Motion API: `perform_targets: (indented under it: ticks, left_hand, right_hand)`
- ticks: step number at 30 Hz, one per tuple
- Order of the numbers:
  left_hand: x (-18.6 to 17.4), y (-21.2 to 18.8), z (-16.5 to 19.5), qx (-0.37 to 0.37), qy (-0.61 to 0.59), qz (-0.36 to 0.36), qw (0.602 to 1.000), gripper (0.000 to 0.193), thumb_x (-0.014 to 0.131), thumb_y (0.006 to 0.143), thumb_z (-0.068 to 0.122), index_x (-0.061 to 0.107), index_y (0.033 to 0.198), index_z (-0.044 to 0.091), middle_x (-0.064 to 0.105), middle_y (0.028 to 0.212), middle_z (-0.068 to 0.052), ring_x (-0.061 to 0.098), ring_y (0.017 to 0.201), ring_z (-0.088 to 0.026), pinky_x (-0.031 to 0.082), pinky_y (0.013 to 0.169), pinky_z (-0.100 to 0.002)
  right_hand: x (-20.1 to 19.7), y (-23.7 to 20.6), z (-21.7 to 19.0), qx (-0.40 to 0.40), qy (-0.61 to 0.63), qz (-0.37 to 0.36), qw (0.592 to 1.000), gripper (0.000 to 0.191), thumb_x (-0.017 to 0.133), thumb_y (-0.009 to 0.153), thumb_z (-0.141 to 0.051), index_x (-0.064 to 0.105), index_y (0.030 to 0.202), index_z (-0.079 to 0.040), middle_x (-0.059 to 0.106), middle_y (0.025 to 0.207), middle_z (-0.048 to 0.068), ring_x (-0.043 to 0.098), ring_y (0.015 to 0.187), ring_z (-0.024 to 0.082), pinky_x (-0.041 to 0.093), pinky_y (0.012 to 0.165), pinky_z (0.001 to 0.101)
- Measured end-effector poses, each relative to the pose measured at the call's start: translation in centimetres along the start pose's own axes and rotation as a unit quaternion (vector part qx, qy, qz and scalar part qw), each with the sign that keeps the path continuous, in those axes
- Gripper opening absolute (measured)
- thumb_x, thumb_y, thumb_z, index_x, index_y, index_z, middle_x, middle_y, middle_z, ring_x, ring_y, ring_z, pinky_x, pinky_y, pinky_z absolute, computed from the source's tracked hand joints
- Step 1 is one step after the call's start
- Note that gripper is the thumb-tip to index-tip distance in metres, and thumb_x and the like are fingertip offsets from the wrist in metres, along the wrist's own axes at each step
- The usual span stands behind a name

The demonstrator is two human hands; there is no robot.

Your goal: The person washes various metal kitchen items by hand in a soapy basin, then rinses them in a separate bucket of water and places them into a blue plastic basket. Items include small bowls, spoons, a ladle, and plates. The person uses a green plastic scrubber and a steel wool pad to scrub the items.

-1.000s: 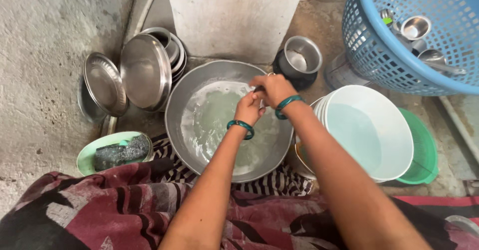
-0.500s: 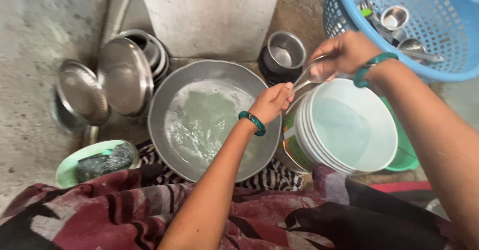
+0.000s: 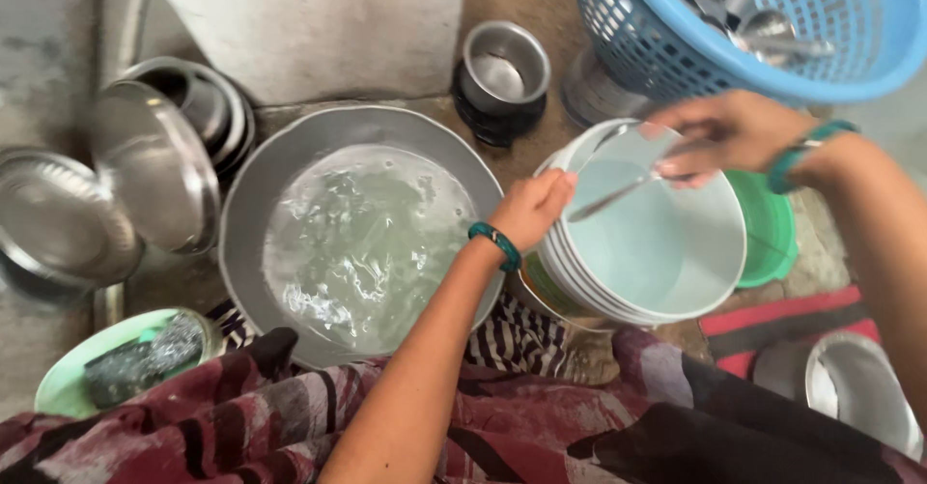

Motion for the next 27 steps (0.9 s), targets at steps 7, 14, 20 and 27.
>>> perform_targets:
  ticks: [7, 14, 20, 27]
  left_hand:
    - [0.4, 1.3, 2.1, 0.027, 0.131, -0.002, 0.991, 0.034, 0.051, 0.103, 0.034, 0.067, 0.098, 0.005, 0.067, 0.083, -0.025, 0.065, 0.081, -0.045, 0.052, 0.070, -0.050]
    - [0.3, 1.2, 4.2, 0.027, 0.156, -0.002, 0.987, 0.036, 0.049, 0.104, 0.039, 0.065, 0.094, 0.008, 0.068, 0.083, -0.023, 0.065, 0.083, -0.045, 0.050, 0.073, -0.053]
    - [0.7, 1.5, 5.2, 0.014, 0.131, -0.022, 0.991, 0.039, 0.051, 0.100, 0.044, 0.071, 0.089, 0.012, 0.071, 0.081, -0.020, 0.067, 0.080, -0.043, 0.052, 0.070, -0.050]
    - [-2.4, 0.9, 2.1, -0.034, 0.077, -0.004, 0.996, 0.035, 0.063, 0.097, 0.037, 0.073, 0.084, 0.007, 0.072, 0.069, -0.012, 0.069, 0.059, -0.022, 0.054, 0.060, -0.036]
  right_hand:
    - [1.5, 1.6, -2.3, -0.056, -0.032, 0.059, 0.996, 0.037, 0.072, 0.091, -0.019, 0.073, 0.125, -0.008, 0.081, 0.096, 0.008, 0.075, 0.072, 0.017, 0.063, 0.067, 0.0325]
    - [1.7, 0.6, -2.4, 0.063, -0.158, 0.073, 0.983, 0.030, 0.077, 0.092, -0.026, 0.077, 0.119, -0.014, 0.079, 0.082, 0.012, 0.074, 0.063, 0.020, 0.061, 0.067, 0.0344]
    - [0.0, 1.0, 0.6, -0.009, 0.015, 0.080, 0.997, 0.029, 0.065, 0.097, -0.023, 0.078, 0.117, -0.008, 0.077, 0.088, 0.011, 0.070, 0.068, 0.017, 0.061, 0.063, 0.0338]
    - [-2.5, 4.0, 8.7, 0.075, 0.014, 0.082, 0.994, 0.027, 0.072, 0.093, -0.017, 0.078, 0.113, 0.000, 0.079, 0.096, 0.014, 0.074, 0.079, 0.024, 0.063, 0.076, 0.0373]
Point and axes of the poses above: each hand's wrist, its own y-axis towards the middle knuckle, its own x-axis out of the palm, z = x × y, the point moved 5 cm from there along y, towards the middle knuckle
